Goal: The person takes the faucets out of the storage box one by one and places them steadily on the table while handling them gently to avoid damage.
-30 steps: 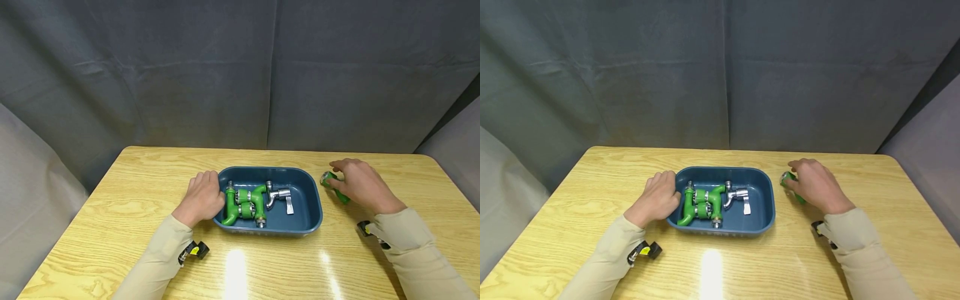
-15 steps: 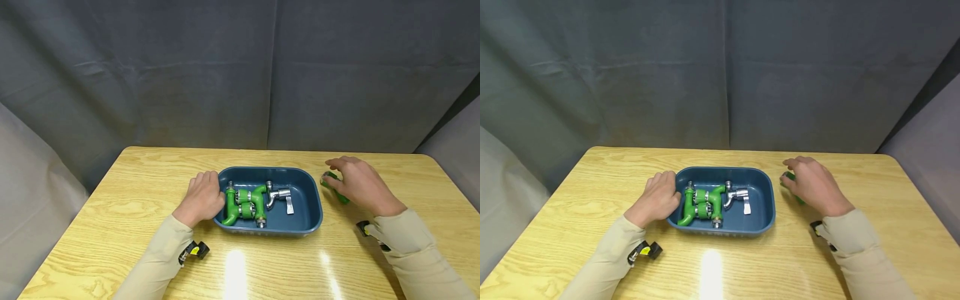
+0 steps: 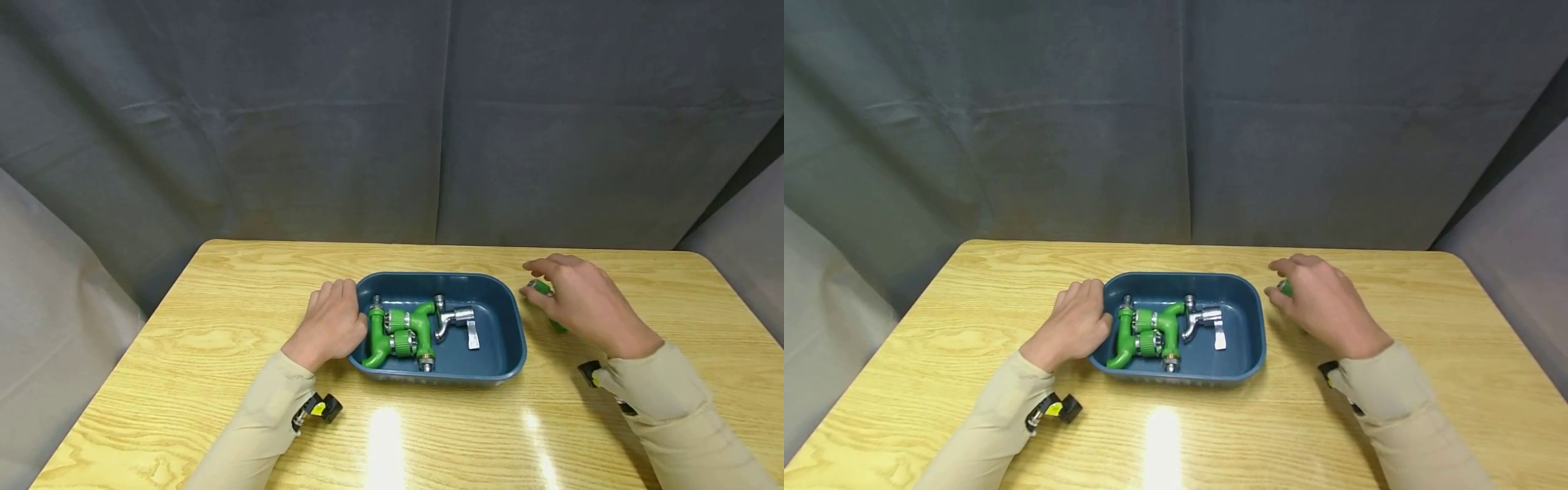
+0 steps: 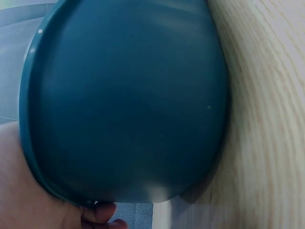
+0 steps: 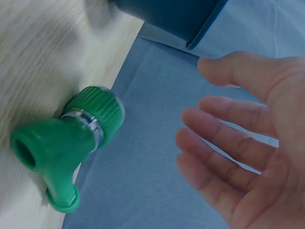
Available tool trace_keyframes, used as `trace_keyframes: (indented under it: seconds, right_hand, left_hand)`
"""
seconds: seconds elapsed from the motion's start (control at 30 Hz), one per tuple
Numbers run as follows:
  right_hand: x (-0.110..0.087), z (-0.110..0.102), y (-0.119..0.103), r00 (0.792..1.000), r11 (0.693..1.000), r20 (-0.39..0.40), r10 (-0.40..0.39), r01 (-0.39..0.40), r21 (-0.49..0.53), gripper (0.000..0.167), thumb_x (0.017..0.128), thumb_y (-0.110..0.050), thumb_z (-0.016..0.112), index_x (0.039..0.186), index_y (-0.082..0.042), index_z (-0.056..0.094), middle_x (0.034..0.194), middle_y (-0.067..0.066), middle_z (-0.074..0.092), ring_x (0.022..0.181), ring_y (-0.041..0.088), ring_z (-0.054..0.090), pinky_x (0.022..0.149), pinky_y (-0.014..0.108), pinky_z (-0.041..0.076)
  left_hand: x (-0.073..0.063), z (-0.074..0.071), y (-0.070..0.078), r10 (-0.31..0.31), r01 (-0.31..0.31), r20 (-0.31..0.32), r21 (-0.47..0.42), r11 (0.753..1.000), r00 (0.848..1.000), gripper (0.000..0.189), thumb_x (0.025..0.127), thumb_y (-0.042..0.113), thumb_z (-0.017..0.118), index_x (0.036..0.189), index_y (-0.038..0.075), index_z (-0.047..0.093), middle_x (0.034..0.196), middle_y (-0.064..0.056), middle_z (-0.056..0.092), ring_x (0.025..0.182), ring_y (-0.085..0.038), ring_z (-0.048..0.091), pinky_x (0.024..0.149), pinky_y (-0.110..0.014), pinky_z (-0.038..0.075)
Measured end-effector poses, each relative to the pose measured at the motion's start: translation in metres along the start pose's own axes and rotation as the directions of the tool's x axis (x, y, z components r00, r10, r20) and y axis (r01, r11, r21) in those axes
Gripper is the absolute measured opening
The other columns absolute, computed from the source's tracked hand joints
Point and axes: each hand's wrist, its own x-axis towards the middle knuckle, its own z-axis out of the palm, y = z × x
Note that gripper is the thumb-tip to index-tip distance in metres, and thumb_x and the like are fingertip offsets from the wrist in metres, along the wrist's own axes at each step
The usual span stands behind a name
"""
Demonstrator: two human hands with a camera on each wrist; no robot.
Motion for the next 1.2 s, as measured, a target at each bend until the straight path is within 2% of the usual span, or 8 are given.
trace_keyframes:
  seconds: [0.3,0.73,0.97,1.2]
  right_hand:
    - [0.000,-0.003,-0.010,0.999,0.999,-0.029,-0.042,0.042,-0.007,0.036,0.088,-0.019,0.079,0.117,0.000,0.073,0.112,0.022,0.075,0.093,0.035,0.074,0.080,0.056,0.059]
    - [-0.001,-0.006,-0.021,0.998,0.998,-0.024,-0.059,0.059,-0.019,0.037,0.087,-0.020,0.080,0.119,-0.001,0.073,0.114,0.022,0.074,0.098,0.037,0.073,0.082,0.056,0.059]
    - [-0.002,-0.005,-0.029,0.998,0.998,-0.009,-0.061,0.061,-0.014,0.038,0.088,-0.022,0.080,0.120,-0.003,0.073,0.114,0.020,0.074,0.097,0.034,0.073,0.081,0.054,0.060]
    - [-0.002,-0.003,-0.032,0.993,0.994,-0.035,-0.111,0.110,-0.012,0.036,0.087,-0.021,0.081,0.118,-0.003,0.074,0.111,0.018,0.076,0.097,0.032,0.074,0.080,0.051,0.061]
  left_hand:
    - [0.000,0.000,0.000,0.001,-0.001,0.002,-0.001,1.000,1.000,0.017,0.092,0.018,0.047,0.101,0.003,0.046,0.093,-0.010,0.045,0.090,-0.027,0.039,0.078,-0.035,0.028]
    - [0.000,0.001,-0.001,0.001,-0.001,0.001,-0.001,1.000,1.000,0.016,0.091,0.018,0.047,0.099,0.004,0.045,0.092,-0.010,0.044,0.089,-0.027,0.038,0.077,-0.034,0.027]
    - [0.000,0.001,-0.001,-0.001,0.001,0.004,0.000,1.000,1.000,0.017,0.092,0.018,0.047,0.100,0.004,0.045,0.093,-0.010,0.044,0.089,-0.027,0.038,0.078,-0.034,0.028]
    - [0.000,0.001,-0.001,0.000,0.000,0.006,-0.002,1.000,1.000,0.017,0.092,0.018,0.047,0.100,0.004,0.045,0.093,-0.010,0.044,0.089,-0.027,0.038,0.078,-0.034,0.027]
